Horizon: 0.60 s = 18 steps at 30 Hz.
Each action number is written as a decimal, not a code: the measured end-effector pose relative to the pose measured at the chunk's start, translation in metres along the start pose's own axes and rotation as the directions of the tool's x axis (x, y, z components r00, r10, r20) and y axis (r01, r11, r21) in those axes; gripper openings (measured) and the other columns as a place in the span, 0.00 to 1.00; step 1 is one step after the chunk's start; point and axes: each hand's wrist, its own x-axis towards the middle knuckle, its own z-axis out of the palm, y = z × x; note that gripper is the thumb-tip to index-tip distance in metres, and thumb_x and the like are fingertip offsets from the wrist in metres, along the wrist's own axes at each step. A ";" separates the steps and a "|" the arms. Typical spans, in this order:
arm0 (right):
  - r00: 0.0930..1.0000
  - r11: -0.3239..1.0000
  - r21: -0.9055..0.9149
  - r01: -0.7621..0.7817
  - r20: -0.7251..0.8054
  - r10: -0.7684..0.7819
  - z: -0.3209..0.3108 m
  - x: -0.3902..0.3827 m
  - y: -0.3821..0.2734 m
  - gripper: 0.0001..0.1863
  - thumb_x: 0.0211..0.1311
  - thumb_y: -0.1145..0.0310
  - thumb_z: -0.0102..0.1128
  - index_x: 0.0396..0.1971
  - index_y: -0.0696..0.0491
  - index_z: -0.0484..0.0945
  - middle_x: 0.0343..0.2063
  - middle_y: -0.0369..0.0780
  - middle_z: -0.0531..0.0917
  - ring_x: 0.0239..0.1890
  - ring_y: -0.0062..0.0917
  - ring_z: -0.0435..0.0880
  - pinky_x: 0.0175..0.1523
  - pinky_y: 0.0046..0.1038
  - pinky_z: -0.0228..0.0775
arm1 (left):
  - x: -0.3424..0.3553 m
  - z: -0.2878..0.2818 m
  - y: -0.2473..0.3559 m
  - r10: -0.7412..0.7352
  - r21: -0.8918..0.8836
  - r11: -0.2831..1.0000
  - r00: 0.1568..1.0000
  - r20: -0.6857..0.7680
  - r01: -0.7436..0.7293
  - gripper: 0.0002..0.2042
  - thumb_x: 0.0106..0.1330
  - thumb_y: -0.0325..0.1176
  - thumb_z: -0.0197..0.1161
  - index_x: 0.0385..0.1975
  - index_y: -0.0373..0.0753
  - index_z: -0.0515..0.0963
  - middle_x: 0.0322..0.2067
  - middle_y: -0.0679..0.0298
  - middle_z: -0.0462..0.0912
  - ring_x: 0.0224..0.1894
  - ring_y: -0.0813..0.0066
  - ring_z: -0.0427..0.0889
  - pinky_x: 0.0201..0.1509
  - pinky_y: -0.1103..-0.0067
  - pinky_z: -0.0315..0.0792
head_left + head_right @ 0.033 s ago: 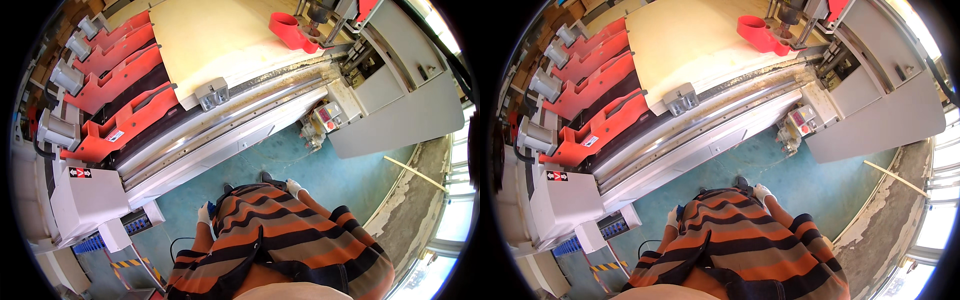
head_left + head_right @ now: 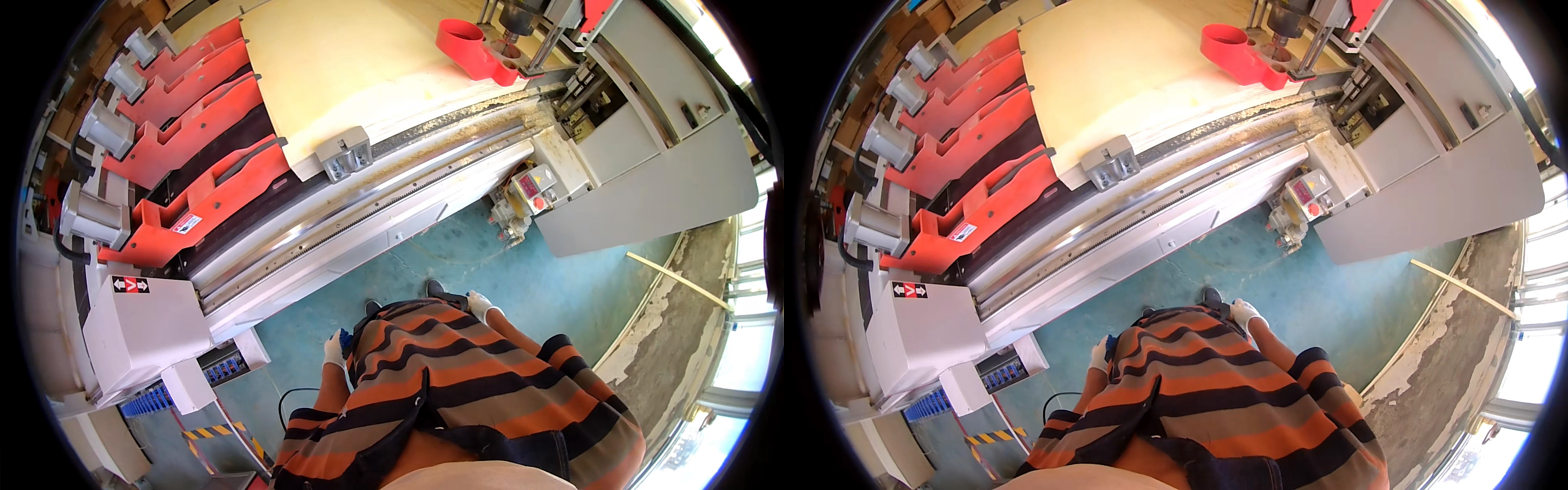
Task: The person walks across a woodworking workshop, approaches an industrial machine, and monitors as the machine automatically processes a large wooden board.
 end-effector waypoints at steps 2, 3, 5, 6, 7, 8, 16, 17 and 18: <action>0.999 0.999 0.041 -0.029 -0.012 0.029 -0.007 -0.004 -0.003 0.13 0.52 0.69 0.45 0.38 0.43 0.72 0.35 0.50 0.72 0.40 0.43 0.74 0.43 0.33 0.67 | 0.005 0.001 -0.004 0.044 0.112 0.992 0.997 0.056 -0.050 0.11 0.56 0.33 0.54 0.32 0.31 0.70 0.28 0.58 0.74 0.30 0.66 0.75 0.35 0.75 0.72; 0.998 0.997 0.055 -0.054 -0.022 0.056 -0.007 -0.007 -0.001 0.13 0.52 0.69 0.45 0.38 0.43 0.72 0.35 0.50 0.72 0.40 0.43 0.74 0.43 0.34 0.67 | 0.005 0.008 0.005 -0.008 0.063 0.998 0.999 0.046 0.005 0.11 0.56 0.33 0.54 0.32 0.31 0.70 0.29 0.58 0.74 0.30 0.65 0.75 0.35 0.74 0.72; 0.995 0.993 0.085 -0.088 -0.032 0.091 -0.007 -0.010 0.000 0.13 0.52 0.69 0.45 0.38 0.43 0.72 0.35 0.50 0.72 0.40 0.43 0.74 0.42 0.34 0.67 | 0.006 0.015 0.020 -0.066 0.030 0.997 0.997 0.047 0.065 0.11 0.56 0.33 0.54 0.32 0.31 0.69 0.29 0.58 0.73 0.30 0.65 0.75 0.35 0.74 0.72; 0.995 0.990 0.109 -0.093 -0.036 0.097 -0.007 -0.011 -0.001 0.13 0.52 0.69 0.45 0.38 0.43 0.72 0.35 0.50 0.72 0.40 0.43 0.74 0.43 0.34 0.67 | 0.007 0.015 0.025 -0.066 0.033 0.997 0.996 0.053 0.064 0.11 0.56 0.33 0.54 0.32 0.31 0.69 0.29 0.58 0.73 0.31 0.65 0.75 0.35 0.74 0.72; 0.994 0.986 0.133 -0.098 -0.040 0.104 -0.007 -0.011 -0.003 0.13 0.52 0.69 0.46 0.38 0.43 0.73 0.35 0.50 0.72 0.40 0.43 0.74 0.43 0.34 0.67 | 0.008 0.015 0.030 -0.070 0.042 0.997 0.996 0.060 0.067 0.11 0.57 0.33 0.54 0.32 0.31 0.69 0.29 0.58 0.73 0.31 0.65 0.75 0.35 0.73 0.72; 0.992 0.982 0.150 -0.113 -0.037 0.119 -0.005 -0.015 -0.003 0.13 0.52 0.69 0.46 0.38 0.43 0.73 0.35 0.50 0.72 0.40 0.43 0.74 0.43 0.34 0.67 | 0.010 0.013 0.031 -0.077 0.052 0.996 0.994 0.072 0.073 0.11 0.57 0.33 0.54 0.32 0.31 0.69 0.29 0.58 0.73 0.31 0.65 0.75 0.35 0.73 0.72; 0.968 0.907 0.348 -0.235 -0.006 0.253 0.022 -0.008 0.016 0.21 0.55 0.54 0.41 0.44 0.50 0.70 0.42 0.53 0.71 0.47 0.43 0.71 0.49 0.34 0.62 | 0.046 0.016 0.037 -0.097 -0.071 0.991 0.978 0.183 0.112 0.11 0.57 0.33 0.54 0.33 0.32 0.68 0.30 0.58 0.72 0.32 0.65 0.74 0.34 0.73 0.73; 0.956 0.881 0.389 -0.271 0.004 0.292 0.027 -0.005 0.020 0.25 0.54 0.50 0.41 0.43 0.54 0.69 0.43 0.54 0.71 0.48 0.43 0.70 0.50 0.34 0.61 | 0.049 0.020 0.042 -0.105 -0.069 0.990 0.975 0.195 0.120 0.11 0.57 0.33 0.55 0.33 0.32 0.68 0.30 0.58 0.72 0.32 0.65 0.74 0.34 0.73 0.73; 0.944 0.851 0.428 -0.305 0.015 0.330 0.032 -0.003 0.023 0.29 0.53 0.47 0.40 0.42 0.59 0.69 0.43 0.55 0.71 0.49 0.43 0.69 0.51 0.34 0.61 | 0.050 0.024 0.047 -0.088 -0.011 0.996 0.977 0.193 0.092 0.11 0.57 0.33 0.55 0.33 0.32 0.68 0.29 0.58 0.72 0.32 0.65 0.74 0.34 0.73 0.73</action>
